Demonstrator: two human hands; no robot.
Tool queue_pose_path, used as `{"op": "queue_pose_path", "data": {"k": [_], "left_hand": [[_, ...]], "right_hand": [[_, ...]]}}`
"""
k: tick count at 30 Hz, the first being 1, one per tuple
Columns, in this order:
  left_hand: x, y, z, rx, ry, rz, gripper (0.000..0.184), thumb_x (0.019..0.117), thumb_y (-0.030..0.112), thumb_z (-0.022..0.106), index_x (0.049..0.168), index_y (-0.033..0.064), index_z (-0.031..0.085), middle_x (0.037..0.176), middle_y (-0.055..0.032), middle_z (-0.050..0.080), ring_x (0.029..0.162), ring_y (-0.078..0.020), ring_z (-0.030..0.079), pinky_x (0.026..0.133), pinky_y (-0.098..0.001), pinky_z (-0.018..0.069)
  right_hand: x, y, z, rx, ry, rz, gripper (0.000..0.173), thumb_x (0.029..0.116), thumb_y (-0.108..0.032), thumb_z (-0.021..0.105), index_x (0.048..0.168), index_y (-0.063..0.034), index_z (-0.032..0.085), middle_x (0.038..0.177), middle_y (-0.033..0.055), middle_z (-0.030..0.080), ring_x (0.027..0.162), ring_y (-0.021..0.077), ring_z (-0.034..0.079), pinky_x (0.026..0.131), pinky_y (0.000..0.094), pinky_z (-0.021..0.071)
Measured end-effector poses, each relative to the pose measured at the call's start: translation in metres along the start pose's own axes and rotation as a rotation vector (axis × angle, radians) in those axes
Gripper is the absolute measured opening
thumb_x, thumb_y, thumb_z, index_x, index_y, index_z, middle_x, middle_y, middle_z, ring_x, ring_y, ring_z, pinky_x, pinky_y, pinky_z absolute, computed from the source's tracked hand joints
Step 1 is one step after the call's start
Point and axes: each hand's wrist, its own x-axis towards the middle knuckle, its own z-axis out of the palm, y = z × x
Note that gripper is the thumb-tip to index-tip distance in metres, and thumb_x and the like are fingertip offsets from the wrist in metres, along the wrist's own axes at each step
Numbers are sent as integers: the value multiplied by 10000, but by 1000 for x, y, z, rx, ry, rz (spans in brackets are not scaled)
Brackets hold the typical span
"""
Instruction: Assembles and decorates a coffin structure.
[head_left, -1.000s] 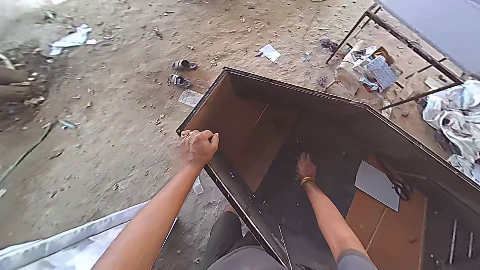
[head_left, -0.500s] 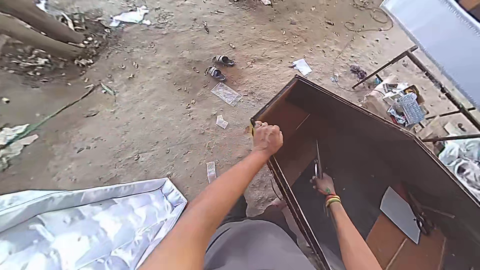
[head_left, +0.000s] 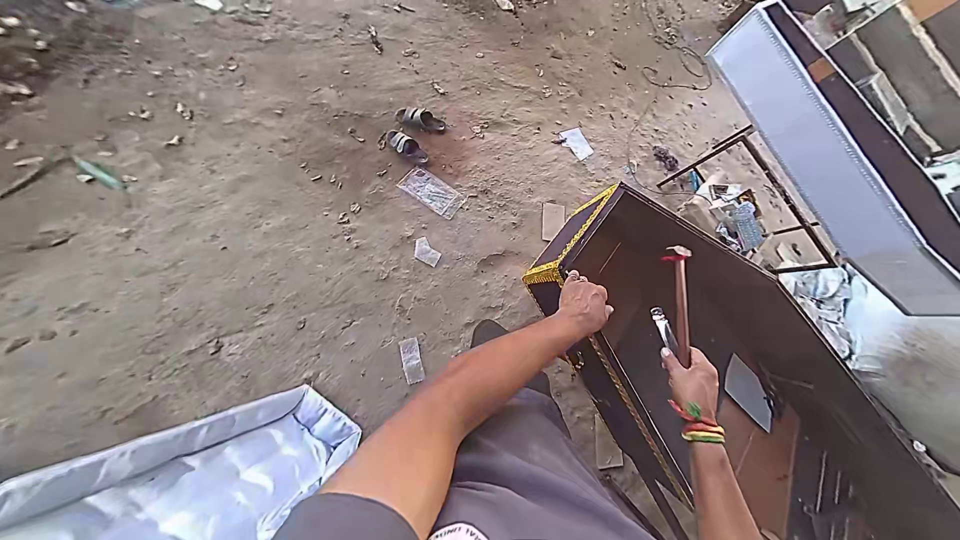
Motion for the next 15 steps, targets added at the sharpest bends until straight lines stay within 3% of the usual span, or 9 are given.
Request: {"op": "queue_pose_path", "data": {"k": [3,7,9,12,15], "left_hand": [[0,-5,-17,0,-91,53,576,1055,540,439,1138,22,678,1151,-168,714,1196,-311,636,1172,-538,316],[3,-21,-29,73,-235,219,532,1045,503,507,1179,12,660,1143,-194,704,1168,-356,638,1131,-590,342],[12,-33,-42,72,-354,318,543,1012,518,566,1234,30,655,1152,-196,707,1162,-371,640,1106,-619,365],[30,-56,-79,-72,-622,547,589,972,475,677,1359,37,603,1205,-208,697,1167,-378,645,1060,-635,420],[44,-87,-124,-405,-763,645,443,974,307,715,1317,32,654,1228,-149,715,1151,-265,681,1028,-531,515]], "right_hand": [[5,-33,4,126,175,38,325,971,-292,704,1095,8,673,864,171,702,772,335,673,739,582,520],[45,-82,20,352,301,64,321,1000,-270,654,1130,24,647,857,103,718,626,207,660,609,430,564],[80,-112,22,451,379,101,315,1006,-261,646,1145,22,633,871,85,730,617,174,671,583,381,576],[147,-148,20,396,539,179,378,1006,-311,627,1185,23,636,928,114,725,756,216,702,709,429,581],[194,-177,8,242,614,314,477,999,-356,598,1253,45,634,1107,223,707,1047,350,691,937,530,522]]}}
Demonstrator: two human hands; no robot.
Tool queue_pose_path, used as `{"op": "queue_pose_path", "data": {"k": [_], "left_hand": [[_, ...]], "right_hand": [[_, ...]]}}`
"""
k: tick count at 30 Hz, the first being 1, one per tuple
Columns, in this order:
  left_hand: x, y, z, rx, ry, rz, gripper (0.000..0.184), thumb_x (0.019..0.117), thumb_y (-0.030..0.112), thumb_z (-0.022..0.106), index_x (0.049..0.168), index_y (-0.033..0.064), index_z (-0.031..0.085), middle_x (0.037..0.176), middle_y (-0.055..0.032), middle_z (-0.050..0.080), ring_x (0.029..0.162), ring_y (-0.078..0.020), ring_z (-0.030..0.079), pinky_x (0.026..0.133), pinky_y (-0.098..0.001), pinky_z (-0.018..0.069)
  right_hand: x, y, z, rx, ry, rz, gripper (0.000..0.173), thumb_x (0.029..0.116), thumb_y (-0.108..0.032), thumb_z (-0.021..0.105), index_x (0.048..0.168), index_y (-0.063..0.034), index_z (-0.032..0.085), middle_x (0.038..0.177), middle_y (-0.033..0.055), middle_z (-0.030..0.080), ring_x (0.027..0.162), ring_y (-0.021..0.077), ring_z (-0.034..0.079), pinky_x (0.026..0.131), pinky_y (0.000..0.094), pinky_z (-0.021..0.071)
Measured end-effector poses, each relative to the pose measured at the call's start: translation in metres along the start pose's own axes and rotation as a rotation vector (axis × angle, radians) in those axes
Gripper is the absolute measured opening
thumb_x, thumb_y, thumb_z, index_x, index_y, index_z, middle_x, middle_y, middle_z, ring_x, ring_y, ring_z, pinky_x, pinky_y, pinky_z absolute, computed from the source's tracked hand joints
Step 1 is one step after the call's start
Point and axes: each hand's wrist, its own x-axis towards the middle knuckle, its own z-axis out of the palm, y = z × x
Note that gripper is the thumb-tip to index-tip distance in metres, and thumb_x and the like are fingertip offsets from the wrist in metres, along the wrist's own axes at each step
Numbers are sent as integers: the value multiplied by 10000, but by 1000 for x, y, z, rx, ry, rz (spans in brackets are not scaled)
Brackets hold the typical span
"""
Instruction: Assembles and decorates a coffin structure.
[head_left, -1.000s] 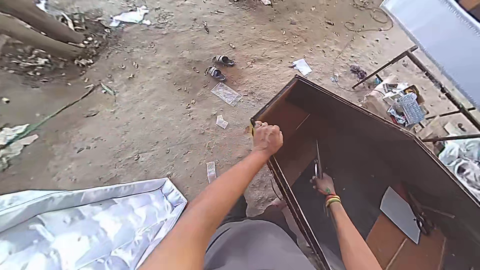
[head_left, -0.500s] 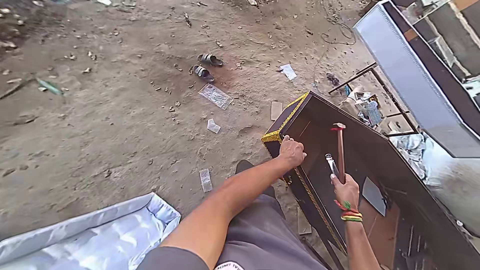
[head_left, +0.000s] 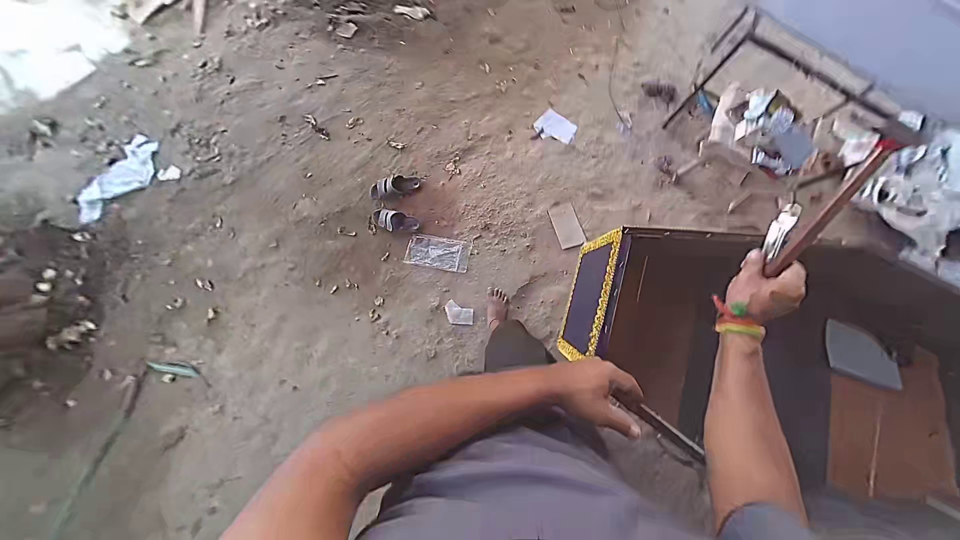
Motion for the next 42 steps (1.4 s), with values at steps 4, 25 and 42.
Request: {"op": "queue_pose_path", "data": {"k": [4,25,42], "left_hand": [[-56,-28,-82,3,140,-23,390,1001,342,659,1249,43,702,1148,-93,751,1068,-177,711,991,-446,554],[-223,-345,-532,344,87,-1248,497,1018,410,633,1321,17,662,1306,-256,663,1267,-425,608,1089,-630,450],[380,-196,-749,619,-133,-885,478,1074,323,559,1407,-21,552,1275,-265,665,1131,-384,677,979,-552,527]], "right_hand": [[35,-20,20,-105,41,201,508,1006,-419,566,1319,-21,603,1188,240,689,1121,397,668,951,579,504],[93,-65,124,-211,289,793,447,1032,-333,585,1326,2,574,1254,236,647,1125,383,657,952,556,505],[101,-50,134,-414,383,592,400,1025,-318,567,1074,70,647,1019,249,700,892,404,714,740,531,588]]}}
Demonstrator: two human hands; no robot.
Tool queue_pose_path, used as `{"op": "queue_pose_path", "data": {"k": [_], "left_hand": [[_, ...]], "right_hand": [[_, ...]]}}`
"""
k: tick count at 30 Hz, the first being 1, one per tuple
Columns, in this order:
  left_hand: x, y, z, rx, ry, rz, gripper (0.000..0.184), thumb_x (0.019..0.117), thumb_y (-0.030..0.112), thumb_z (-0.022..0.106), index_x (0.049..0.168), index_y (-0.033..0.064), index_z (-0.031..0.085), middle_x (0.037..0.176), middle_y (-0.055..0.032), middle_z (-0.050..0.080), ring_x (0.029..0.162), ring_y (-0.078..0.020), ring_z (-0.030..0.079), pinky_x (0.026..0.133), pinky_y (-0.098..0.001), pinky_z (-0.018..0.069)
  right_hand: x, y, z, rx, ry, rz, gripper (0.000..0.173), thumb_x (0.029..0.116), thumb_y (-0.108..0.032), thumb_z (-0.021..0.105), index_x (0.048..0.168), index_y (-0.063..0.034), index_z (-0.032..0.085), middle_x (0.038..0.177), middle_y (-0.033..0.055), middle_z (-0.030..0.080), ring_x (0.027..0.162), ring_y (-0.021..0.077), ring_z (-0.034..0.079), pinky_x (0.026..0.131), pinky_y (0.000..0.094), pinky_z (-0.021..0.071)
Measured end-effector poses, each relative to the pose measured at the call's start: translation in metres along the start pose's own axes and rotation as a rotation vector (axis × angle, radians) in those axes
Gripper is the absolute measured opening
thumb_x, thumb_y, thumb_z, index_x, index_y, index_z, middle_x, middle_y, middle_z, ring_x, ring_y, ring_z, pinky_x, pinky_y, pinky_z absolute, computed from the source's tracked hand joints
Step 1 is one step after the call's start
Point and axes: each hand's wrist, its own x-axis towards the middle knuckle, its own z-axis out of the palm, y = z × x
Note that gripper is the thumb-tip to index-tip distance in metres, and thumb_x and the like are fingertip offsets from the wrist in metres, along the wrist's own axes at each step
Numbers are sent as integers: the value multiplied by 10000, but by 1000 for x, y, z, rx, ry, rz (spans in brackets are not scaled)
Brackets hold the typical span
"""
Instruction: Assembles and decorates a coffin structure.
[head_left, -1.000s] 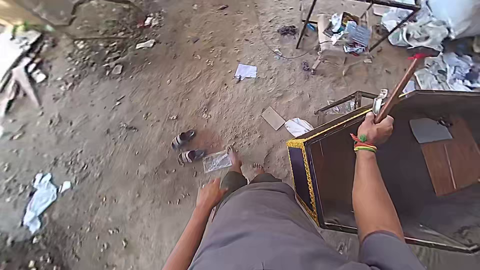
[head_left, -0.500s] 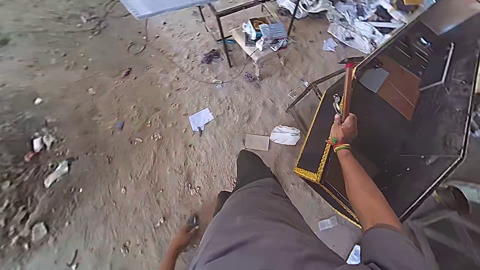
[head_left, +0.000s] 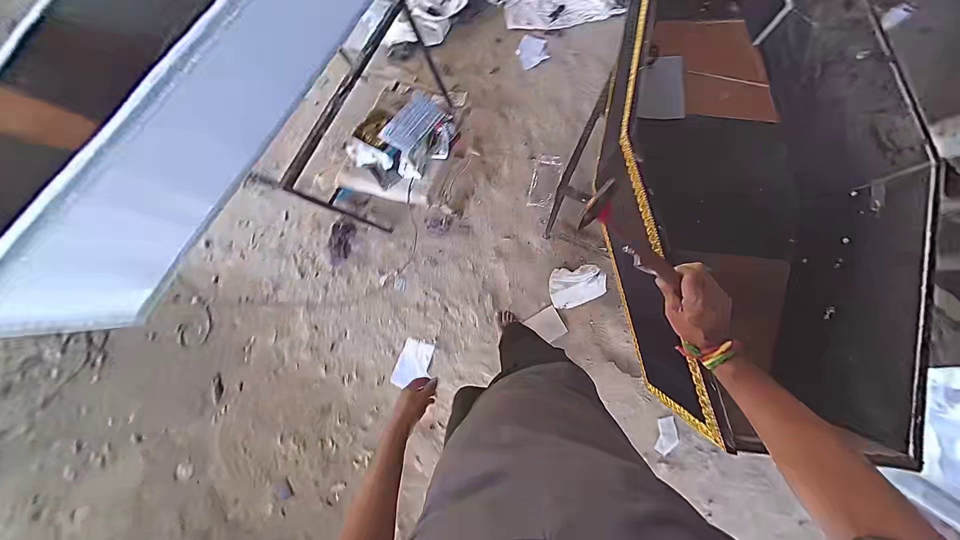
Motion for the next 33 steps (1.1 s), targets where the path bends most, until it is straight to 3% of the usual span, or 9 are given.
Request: {"op": "queue_pose_path", "data": {"k": [4,8,13,19,23,27,29,31,33], "left_hand": [[42,159,-11,513,-128,280,542,1028,412,607,1414,33,580,1307,-231,670,1235,-399,636,1086,-618,451],[67,289,5,349,-157,462,420,1072,315,550,1326,-12,622,1197,-218,704,1061,-331,704,952,-526,546],[36,418,51,299,-212,795,299,1066,222,531,1182,-3,690,1004,-120,759,892,-197,736,860,-408,594],[-6,550,108,67,-527,1092,190,1040,102,569,1104,-49,665,868,-74,754,758,-123,738,720,-287,626],[-40,610,134,132,-662,1592,246,1031,100,543,1121,-94,664,988,-99,723,895,-95,708,859,-286,602],[-65,646,190,298,-578,2107,246,1021,199,584,1058,39,767,1051,-123,741,1009,-218,698,909,-373,571],[-75,660,215,731,-541,2110,298,1030,291,563,1121,88,761,1170,-118,735,1148,-278,682,1002,-460,539],[-94,671,231,1361,-511,1737,454,1038,449,540,1344,134,655,1373,-119,639,1298,-302,596,1083,-535,477],[-103,676,248,1633,-509,1410,577,981,565,599,1385,154,620,1349,-162,648,1262,-365,617,998,-649,497]], "right_hand": [[-4,2,1,-20,8,0,361,1021,-326,561,1025,22,657,1000,209,707,873,352,720,715,474,600],[-4,3,6,-86,98,7,302,1032,-289,511,991,-19,639,961,179,697,825,314,712,668,419,596],[-7,-1,5,-195,146,107,194,974,-204,523,972,-51,642,945,153,699,802,307,708,638,411,586],[-7,-14,8,-407,331,442,275,1022,-227,440,973,-13,606,919,198,690,769,358,699,619,465,571],[-3,-15,13,-557,364,773,299,1013,-257,498,963,15,611,939,218,678,772,383,701,585,497,558],[2,-17,10,-592,291,961,310,1005,-285,548,963,11,633,929,204,683,774,381,708,610,511,571],[5,-17,11,-587,258,1003,305,1003,-289,545,988,-1,642,946,202,691,794,381,715,638,511,577],[4,-17,10,-581,232,1020,301,997,-287,534,1005,-9,650,966,198,699,818,379,718,659,511,581],[4,-15,7,-569,238,1023,292,994,-281,528,1001,-15,648,971,195,699,829,375,719,657,507,581]]}}
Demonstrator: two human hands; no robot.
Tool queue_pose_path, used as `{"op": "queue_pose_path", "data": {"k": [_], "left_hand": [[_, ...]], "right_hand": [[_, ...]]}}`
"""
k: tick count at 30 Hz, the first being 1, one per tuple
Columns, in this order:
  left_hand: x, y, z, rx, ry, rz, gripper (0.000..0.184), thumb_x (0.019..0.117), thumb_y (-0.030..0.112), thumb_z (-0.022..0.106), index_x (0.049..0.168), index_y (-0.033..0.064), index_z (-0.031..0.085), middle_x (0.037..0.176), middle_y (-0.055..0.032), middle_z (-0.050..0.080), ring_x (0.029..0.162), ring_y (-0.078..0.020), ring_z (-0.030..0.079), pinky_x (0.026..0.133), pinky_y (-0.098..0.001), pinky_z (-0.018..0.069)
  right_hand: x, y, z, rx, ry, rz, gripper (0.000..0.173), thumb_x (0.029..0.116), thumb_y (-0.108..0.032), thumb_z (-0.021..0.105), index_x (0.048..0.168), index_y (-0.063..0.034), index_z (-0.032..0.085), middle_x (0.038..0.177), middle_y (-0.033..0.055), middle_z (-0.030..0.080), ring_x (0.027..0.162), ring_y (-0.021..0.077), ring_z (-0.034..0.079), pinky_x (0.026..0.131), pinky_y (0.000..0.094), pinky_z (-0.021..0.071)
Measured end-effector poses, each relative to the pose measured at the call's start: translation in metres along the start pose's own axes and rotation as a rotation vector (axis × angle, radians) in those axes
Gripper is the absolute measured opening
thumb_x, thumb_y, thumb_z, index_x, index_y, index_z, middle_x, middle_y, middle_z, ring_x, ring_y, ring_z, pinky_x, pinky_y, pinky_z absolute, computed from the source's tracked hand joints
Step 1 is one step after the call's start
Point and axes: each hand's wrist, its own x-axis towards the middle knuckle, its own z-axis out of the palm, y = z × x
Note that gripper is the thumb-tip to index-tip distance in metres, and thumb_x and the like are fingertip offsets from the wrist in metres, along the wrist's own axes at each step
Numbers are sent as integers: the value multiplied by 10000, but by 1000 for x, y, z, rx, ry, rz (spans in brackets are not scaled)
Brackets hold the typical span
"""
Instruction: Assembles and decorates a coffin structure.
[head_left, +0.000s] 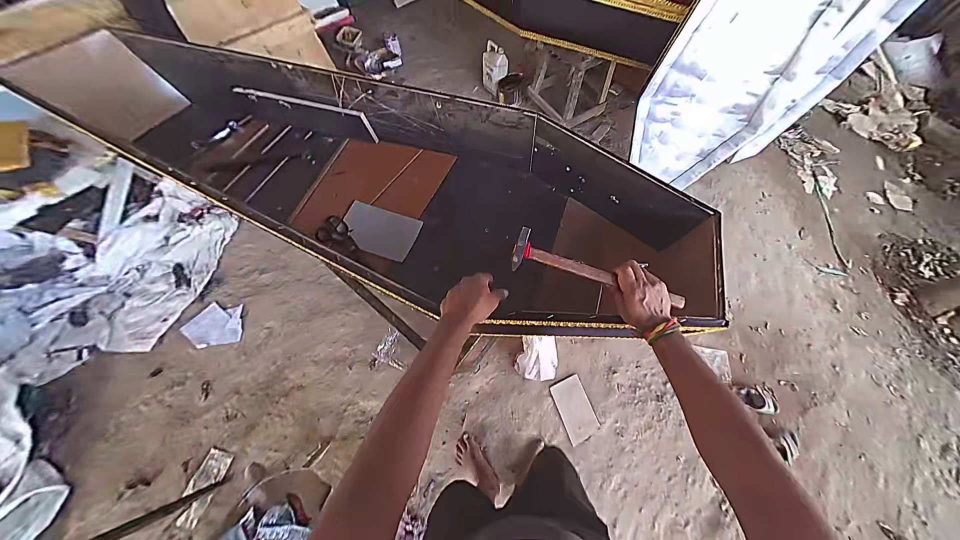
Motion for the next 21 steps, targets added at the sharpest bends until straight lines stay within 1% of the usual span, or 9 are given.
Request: {"op": "queue_pose_path", "data": {"k": [1,2,5,8,10,12,14,18,21], "left_hand": [[4,2,1,16,-51,-30,572,966,586,610,1358,172,638,1315,-157,667,1238,-364,632,972,-661,506],[4,2,3,35,-64,-46,563,962,601,607,1348,193,651,1304,-141,677,1232,-354,638,970,-657,510],[2,4,4,64,6,-80,554,971,617,579,1323,200,670,1277,-124,692,1221,-341,645,972,-641,514],[0,9,11,88,53,-104,511,968,599,591,1269,200,698,1204,-124,718,1166,-342,670,936,-641,529],[-2,9,10,123,87,-127,485,974,583,591,1230,190,712,1174,-122,725,1140,-340,679,924,-633,533],[-3,12,9,129,122,-151,480,981,577,579,1237,193,711,1174,-115,727,1140,-330,681,925,-615,537],[-2,14,9,135,121,-153,476,981,576,574,1241,201,709,1171,-110,729,1133,-324,686,916,-606,545],[-5,15,7,162,69,-145,478,997,569,541,1263,202,695,1190,-107,725,1144,-314,685,931,-598,544],[-4,19,3,191,6,-137,510,1011,593,493,1283,205,681,1205,-109,722,1155,-321,682,938,-594,543]], "right_hand": [[0,1,1,10,14,4,293,996,-288,530,992,-21,649,962,188,698,819,365,719,647,497,581],[-2,2,3,24,29,10,290,995,-294,533,984,-28,647,952,181,695,809,355,717,638,487,579],[0,6,8,60,120,2,277,983,-296,538,954,-41,641,898,160,678,758,333,704,595,459,570],[-3,11,7,77,160,3,269,987,-281,522,940,-41,635,889,162,671,754,333,699,589,458,563],[-5,7,9,82,177,28,273,994,-281,507,930,-45,627,884,161,667,751,335,696,580,456,554],[-2,8,7,71,181,38,261,990,-268,503,928,-45,624,890,159,667,752,338,694,577,456,551],[-1,9,6,62,178,53,252,982,-259,514,932,-41,631,896,163,671,753,341,698,579,460,555],[-2,6,7,53,172,92,246,957,-250,531,924,-33,641,885,169,668,749,349,696,579,471,552],[2,6,6,29,163,108,278,951,-262,510,890,-22,635,854,178,659,722,357,695,550,482,545]]}}
